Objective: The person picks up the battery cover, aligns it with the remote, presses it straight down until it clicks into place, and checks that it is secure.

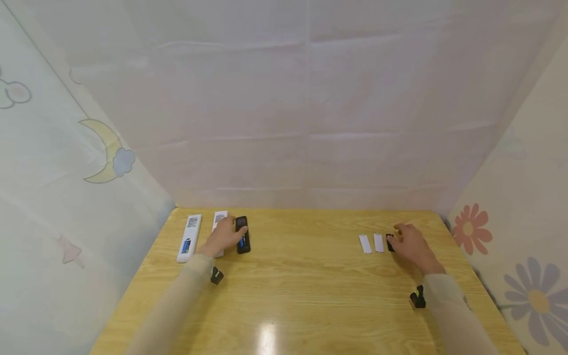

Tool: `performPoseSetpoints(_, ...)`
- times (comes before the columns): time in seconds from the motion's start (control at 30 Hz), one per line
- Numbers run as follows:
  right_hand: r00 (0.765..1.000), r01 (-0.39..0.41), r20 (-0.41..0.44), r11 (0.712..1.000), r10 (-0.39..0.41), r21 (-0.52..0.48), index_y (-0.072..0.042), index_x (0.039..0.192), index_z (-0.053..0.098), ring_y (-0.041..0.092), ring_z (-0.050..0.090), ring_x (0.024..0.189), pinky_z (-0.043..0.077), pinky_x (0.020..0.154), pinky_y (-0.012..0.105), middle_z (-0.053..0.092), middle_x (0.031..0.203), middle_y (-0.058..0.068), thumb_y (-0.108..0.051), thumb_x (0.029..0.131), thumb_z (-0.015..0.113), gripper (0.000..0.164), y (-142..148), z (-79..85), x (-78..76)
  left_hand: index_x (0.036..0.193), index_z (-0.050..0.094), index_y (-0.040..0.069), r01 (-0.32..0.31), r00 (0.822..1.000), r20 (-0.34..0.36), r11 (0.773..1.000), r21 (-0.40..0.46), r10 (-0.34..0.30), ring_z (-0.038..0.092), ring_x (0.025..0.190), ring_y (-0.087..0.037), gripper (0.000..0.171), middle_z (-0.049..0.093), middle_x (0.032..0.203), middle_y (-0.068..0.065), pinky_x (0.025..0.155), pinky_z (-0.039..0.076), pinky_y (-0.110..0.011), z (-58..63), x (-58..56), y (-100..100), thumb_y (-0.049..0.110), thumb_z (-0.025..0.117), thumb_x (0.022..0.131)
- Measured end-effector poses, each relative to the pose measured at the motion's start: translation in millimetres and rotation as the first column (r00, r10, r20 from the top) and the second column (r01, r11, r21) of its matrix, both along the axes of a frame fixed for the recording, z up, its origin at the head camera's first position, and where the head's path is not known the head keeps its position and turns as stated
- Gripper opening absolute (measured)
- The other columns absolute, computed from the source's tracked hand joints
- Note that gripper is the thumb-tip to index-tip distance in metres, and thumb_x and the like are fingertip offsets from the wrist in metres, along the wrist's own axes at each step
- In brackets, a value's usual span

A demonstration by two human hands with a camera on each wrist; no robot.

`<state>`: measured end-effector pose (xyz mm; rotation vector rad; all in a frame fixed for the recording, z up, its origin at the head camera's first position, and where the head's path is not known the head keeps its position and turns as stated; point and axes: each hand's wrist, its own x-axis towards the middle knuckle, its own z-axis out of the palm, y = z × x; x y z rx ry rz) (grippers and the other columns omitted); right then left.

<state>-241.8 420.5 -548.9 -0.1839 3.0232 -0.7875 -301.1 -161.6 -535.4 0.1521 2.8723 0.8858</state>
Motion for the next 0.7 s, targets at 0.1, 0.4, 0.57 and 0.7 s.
performPoseSetpoints(0.1, 1.0, 0.001, -0.002, 1.0, -0.001, -0.005, 0.024, 0.144, 0.045, 0.056, 0.066, 0.104, 0.061, 0.081, 0.063, 0.056, 0.126, 0.047, -0.023, 0.109, 0.061, 0.06, -1.4, -1.0, 1.6, 0.157, 0.038, -0.01, -0.007, 1.0, 0.018, 1.0, -0.007, 0.007, 0.057, 0.132, -0.046, 0.074, 0.047, 0.154, -0.032, 0.11, 0.052, -0.059, -1.6, 0.4, 1.4, 0.042, 0.06, 0.109)
performPoseSetpoints(0.4, 1.0, 0.001, -0.011, 1.0, -0.001, -0.017, 0.026, 0.141, 0.046, 0.054, 0.065, 0.105, 0.059, 0.086, 0.065, 0.061, 0.121, 0.044, -0.02, 0.108, 0.062, 0.059, -8.3, -2.3, 3.4, 0.153, 0.043, -0.014, -0.006, 1.0, 0.025, 1.0, -0.03, 0.007, 0.056, 0.132, -0.047, 0.071, 0.052, 0.148, -0.034, 0.109, 0.052, -0.06, -8.6, -1.9, 1.5, 0.039, 0.06, 0.109)
performPoseSetpoints(0.57, 0.999, -0.02, -0.046, 1.0, 0.02, 0.007, 0.028, 0.135, 0.05, 0.031, 0.061, 0.08, 0.056, 0.072, 0.05, 0.066, 0.094, 0.025, -0.018, 0.106, 0.066, 0.057, -9.6, -7.2, -2.7, 0.15, 0.046, -0.015, -0.036, 0.999, 0.036, 0.997, -0.063, 0.039, 0.06, 0.124, -0.047, 0.069, 0.053, 0.143, -0.035, 0.103, 0.055, -0.059, -6.8, 0.9, 5.4, 0.037, 0.06, 0.108)
performPoseSetpoints(0.7, 0.999, -0.025, -0.042, 1.0, 0.026, 0.018, 0.028, 0.132, 0.052, 0.027, 0.057, 0.078, 0.052, 0.069, 0.045, 0.064, 0.091, 0.021, -0.018, 0.106, 0.066, 0.055, -11.5, -7.7, -4.9, 0.15, 0.046, -0.016, -0.062, 0.997, 0.037, 0.995, -0.08, 0.065, 0.059, 0.125, -0.05, 0.068, 0.05, 0.145, -0.038, 0.102, 0.056, -0.06, -5.9, 0.5, 9.6, 0.036, 0.058, 0.108)
